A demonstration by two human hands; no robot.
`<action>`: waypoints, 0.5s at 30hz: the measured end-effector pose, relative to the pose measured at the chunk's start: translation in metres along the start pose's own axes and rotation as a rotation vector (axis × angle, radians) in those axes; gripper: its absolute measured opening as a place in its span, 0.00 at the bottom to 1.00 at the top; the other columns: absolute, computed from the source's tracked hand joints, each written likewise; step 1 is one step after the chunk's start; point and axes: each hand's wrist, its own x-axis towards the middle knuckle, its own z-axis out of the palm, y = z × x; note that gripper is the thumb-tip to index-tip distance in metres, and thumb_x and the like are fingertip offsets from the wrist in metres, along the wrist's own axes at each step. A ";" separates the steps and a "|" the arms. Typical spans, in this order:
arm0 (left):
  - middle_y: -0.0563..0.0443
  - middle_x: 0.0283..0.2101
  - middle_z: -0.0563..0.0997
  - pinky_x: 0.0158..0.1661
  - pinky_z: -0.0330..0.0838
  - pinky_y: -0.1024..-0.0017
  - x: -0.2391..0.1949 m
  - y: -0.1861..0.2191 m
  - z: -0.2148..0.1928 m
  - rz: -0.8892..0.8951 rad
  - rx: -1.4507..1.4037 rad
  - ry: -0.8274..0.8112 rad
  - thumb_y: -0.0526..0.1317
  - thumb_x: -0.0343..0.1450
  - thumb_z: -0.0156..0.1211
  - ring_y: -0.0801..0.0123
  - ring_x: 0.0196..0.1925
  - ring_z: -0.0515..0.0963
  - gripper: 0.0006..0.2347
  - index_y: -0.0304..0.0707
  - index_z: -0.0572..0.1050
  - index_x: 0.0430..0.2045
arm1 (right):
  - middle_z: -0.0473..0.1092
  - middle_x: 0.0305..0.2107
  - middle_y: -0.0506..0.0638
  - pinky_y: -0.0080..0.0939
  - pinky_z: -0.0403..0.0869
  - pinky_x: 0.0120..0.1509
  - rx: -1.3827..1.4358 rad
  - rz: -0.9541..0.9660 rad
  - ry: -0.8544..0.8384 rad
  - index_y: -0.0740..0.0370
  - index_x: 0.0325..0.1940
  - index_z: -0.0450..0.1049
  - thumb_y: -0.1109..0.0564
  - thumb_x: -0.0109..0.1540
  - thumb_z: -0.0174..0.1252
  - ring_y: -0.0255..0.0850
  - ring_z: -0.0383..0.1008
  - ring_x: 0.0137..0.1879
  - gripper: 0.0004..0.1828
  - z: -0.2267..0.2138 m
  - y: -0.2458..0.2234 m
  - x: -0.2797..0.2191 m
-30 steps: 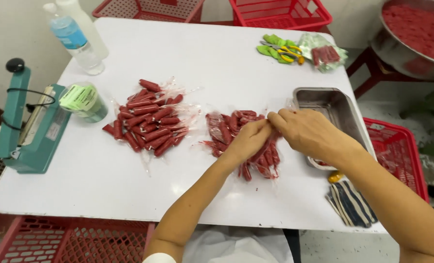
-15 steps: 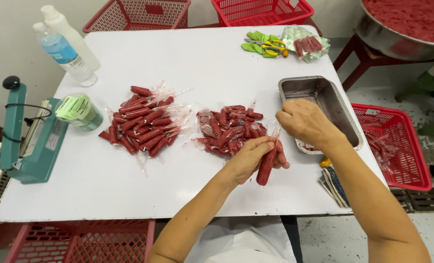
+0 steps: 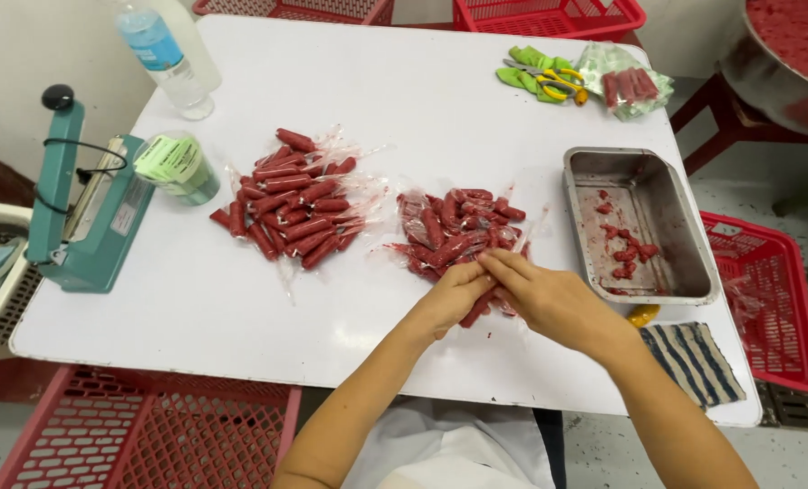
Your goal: The person packs small red sausages into clear plastic bags on a white table. They pick up the sausages, place them into the bags, and tie the ends to seal them. The person also handles a metal tray containing loose sausage pieces and a striped cloth.
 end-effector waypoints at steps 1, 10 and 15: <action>0.45 0.35 0.82 0.32 0.83 0.75 0.002 0.006 0.002 -0.008 0.000 -0.009 0.36 0.78 0.53 0.68 0.32 0.83 0.11 0.33 0.78 0.50 | 0.71 0.54 0.50 0.47 0.77 0.30 0.001 0.012 -0.001 0.58 0.67 0.66 0.58 0.66 0.51 0.53 0.80 0.38 0.24 0.027 0.014 -0.008; 0.38 0.31 0.74 0.40 0.71 0.50 0.018 0.005 0.060 0.280 0.979 -0.034 0.38 0.74 0.42 0.41 0.39 0.78 0.09 0.39 0.70 0.26 | 0.57 0.25 0.46 0.44 0.63 0.32 -0.340 -0.101 0.345 0.57 0.30 0.66 0.57 0.61 0.55 0.46 0.63 0.31 0.06 0.094 0.085 -0.073; 0.56 0.17 0.63 0.23 0.68 0.73 0.027 -0.005 0.113 -0.346 -0.324 -0.226 0.42 0.66 0.52 0.69 0.18 0.69 0.10 0.47 0.61 0.13 | 0.57 0.24 0.49 0.48 0.66 0.37 0.044 -0.210 0.366 0.58 0.26 0.62 0.57 0.64 0.52 0.52 0.64 0.32 0.12 0.057 0.109 -0.111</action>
